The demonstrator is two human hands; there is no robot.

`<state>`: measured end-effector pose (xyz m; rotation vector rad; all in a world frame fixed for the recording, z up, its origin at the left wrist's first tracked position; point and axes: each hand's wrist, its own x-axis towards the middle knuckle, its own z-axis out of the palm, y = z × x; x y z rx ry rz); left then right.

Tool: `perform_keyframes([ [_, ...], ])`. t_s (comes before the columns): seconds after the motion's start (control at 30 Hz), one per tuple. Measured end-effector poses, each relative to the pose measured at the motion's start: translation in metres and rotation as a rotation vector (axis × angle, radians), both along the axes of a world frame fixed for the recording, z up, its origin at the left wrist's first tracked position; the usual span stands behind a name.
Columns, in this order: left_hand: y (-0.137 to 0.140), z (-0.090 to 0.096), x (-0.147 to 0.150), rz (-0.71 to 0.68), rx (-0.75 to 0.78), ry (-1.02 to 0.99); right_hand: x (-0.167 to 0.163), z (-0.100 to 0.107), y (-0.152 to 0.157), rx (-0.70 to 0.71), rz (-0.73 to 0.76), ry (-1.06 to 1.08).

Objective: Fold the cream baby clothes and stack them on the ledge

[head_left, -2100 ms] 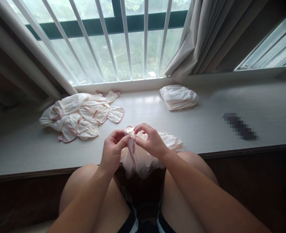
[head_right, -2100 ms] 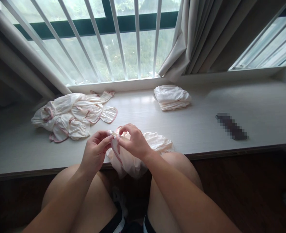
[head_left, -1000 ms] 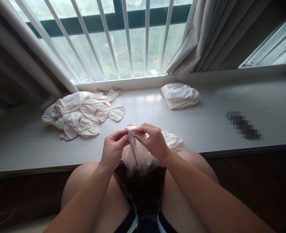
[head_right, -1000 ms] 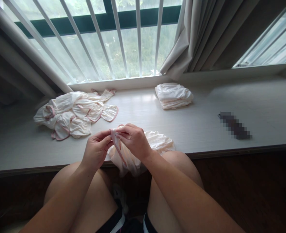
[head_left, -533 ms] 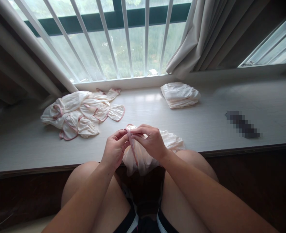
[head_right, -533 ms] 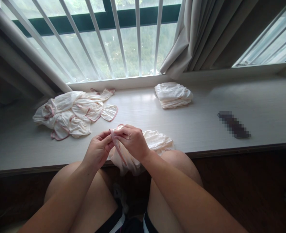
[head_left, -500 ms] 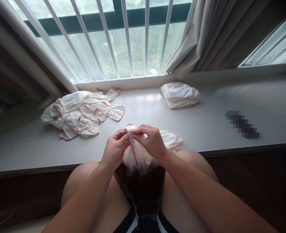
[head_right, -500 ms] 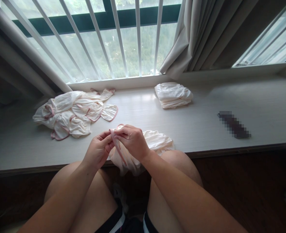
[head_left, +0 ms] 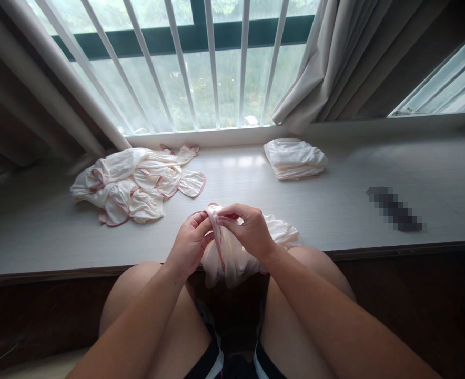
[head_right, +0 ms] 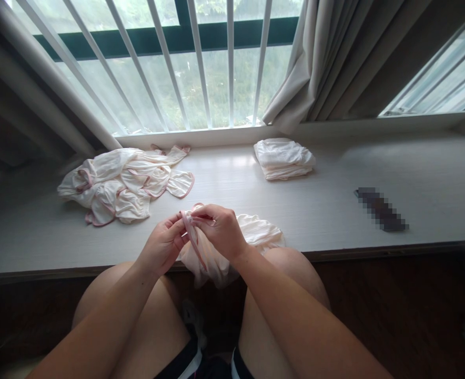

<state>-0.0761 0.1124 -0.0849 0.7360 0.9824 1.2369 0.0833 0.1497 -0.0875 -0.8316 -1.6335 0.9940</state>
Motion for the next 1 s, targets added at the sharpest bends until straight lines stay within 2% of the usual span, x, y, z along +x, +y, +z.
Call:
perform_keyframes([
  [0.17,-0.001,0.002,0.001,0.022,0.02,0.009,0.0,0.0,0.001,0.011,-0.002,0.003],
  [0.4,-0.003,0.002,0.003,0.143,0.086,0.09,-0.005,-0.003,-0.001,-0.172,-0.006,0.085],
  [0.7,-0.007,0.005,0.001,0.227,0.19,0.337,-0.008,-0.005,-0.001,-0.34,0.047,0.229],
  [1.0,-0.008,0.01,0.0,0.182,0.315,0.488,-0.007,-0.002,0.002,-0.469,0.094,0.335],
])
